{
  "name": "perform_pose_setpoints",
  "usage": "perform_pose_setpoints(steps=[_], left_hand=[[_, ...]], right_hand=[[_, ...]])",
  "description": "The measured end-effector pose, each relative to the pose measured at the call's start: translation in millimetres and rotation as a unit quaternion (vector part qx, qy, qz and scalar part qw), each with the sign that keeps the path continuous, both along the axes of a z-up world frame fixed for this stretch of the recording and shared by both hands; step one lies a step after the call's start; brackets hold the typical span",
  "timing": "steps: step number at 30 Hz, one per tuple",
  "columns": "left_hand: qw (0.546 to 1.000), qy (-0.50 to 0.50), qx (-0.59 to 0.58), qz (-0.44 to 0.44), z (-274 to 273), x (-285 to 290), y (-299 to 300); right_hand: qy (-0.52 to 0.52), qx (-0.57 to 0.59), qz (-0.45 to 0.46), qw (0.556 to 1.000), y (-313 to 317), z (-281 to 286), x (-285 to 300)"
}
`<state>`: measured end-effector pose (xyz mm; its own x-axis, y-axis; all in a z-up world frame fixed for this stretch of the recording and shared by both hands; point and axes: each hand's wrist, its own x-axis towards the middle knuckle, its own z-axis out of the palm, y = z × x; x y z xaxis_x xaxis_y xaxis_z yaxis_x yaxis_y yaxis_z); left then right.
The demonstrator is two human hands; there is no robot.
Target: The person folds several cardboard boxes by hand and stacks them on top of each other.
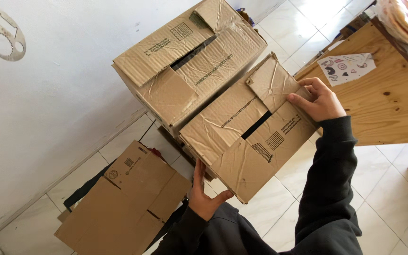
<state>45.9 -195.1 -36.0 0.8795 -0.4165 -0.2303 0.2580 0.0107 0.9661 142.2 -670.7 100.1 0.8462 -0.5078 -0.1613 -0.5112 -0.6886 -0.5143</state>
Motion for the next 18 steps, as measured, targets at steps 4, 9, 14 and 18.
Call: perform_pose_setpoints(steps=[4,9,14,18], left_hand=[[0.999,0.021,0.028,-0.007,-0.1,9.0,-2.8],[0.999,0.02,0.03,-0.003,-22.9,8.7,-5.6],[1.0,-0.003,0.025,-0.001,-33.2,8.1,-9.8],[0.999,-0.038,0.034,0.01,-47.6,6.6,-12.2]], right_hand=[[0.03,0.038,0.002,0.999,-1.4,-8.2,17.8],[0.073,0.039,0.02,0.996,-13.0,-33.1,29.0],[0.04,0.033,0.052,0.997,-20.6,-48.5,32.4],[0.069,-0.006,0.057,0.996,-20.0,-57.9,32.5]])
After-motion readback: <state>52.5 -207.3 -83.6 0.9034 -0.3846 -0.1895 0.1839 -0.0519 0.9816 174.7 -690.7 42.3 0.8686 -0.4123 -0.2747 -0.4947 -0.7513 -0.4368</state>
